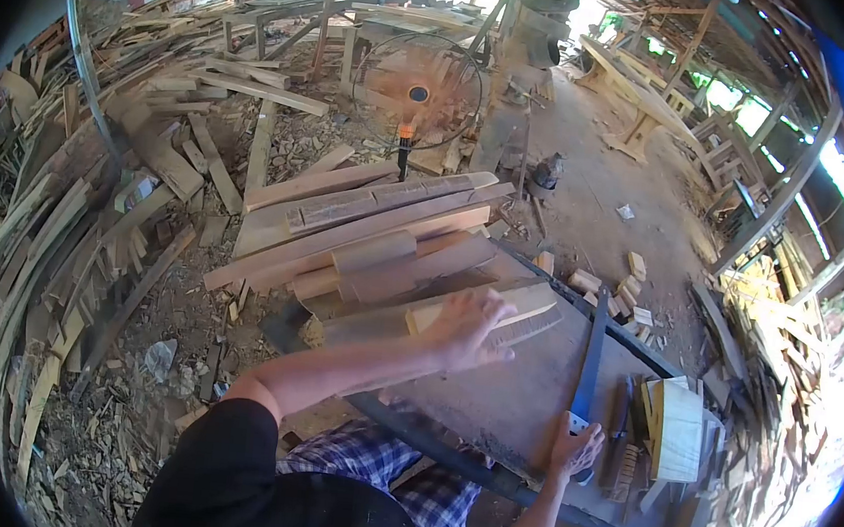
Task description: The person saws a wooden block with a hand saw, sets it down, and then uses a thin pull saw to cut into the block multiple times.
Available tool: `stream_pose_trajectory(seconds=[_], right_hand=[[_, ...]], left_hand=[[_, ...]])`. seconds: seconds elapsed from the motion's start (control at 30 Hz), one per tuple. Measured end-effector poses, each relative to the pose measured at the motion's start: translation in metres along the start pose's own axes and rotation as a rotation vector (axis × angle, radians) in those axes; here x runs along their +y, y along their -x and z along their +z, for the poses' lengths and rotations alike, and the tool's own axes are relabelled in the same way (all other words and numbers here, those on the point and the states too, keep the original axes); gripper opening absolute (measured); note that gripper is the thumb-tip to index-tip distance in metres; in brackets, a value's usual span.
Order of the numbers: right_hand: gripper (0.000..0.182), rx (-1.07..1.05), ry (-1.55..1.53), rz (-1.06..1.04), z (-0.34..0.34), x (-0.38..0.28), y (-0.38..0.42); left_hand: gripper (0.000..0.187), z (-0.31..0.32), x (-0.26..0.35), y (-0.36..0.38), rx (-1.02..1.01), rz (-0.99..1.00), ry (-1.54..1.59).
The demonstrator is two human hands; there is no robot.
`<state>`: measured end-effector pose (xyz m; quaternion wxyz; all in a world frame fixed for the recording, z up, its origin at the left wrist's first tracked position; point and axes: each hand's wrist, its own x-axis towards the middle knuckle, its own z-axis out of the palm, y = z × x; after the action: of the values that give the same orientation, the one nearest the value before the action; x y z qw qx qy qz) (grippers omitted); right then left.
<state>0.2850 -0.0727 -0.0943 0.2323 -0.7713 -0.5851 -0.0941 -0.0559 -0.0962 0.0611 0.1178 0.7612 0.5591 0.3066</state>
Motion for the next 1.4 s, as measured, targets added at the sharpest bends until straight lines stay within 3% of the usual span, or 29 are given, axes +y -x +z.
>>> stream_pose_trajectory(seconds=[0.03,0.13,0.17,0.23,0.63,1.13,1.27,1.3,1.37,1.4], right_hand=[[0.064,0.005,0.012,0.000,-0.001,-0.001,0.000],[0.062,0.047,0.024,-0.007,-0.002,-0.003,0.000],[0.062,0.053,0.023,0.000,-0.002,-0.003,-0.001],[0.060,0.035,0.022,0.001,-0.002,-0.003,0.000],[0.064,-0.021,0.024,0.037,-0.014,-0.009,-0.001],[0.059,0.132,0.049,-0.070,0.000,0.000,0.003],[0.056,0.091,0.003,-0.077,-0.008,-0.002,0.001],[0.054,0.129,-0.032,-0.083,-0.006,0.001,0.001],[0.058,0.179,-0.032,-0.095,-0.002,0.010,0.002],[0.058,0.133,-0.029,-0.057,0.001,0.014,0.003]], left_hand=[[0.072,0.007,-0.009,-0.009,-0.015,-0.114,-0.126],[0.085,0.038,-0.032,-0.027,0.063,-0.242,-0.394],[0.085,0.043,-0.037,-0.032,0.064,-0.232,-0.395],[0.086,0.046,-0.040,-0.035,-0.183,-0.342,-0.329],[0.080,0.045,-0.033,-0.034,-0.101,-0.430,-0.267],[0.077,0.046,-0.030,-0.025,-0.107,-0.419,-0.361],[0.089,0.035,-0.031,-0.010,-0.095,-0.318,-0.198],[0.096,0.053,-0.050,0.002,0.051,-0.182,-0.301],[0.105,0.026,-0.027,0.016,-0.065,-0.230,-0.197],[0.108,0.024,-0.029,0.030,-0.028,-0.216,-0.249]])
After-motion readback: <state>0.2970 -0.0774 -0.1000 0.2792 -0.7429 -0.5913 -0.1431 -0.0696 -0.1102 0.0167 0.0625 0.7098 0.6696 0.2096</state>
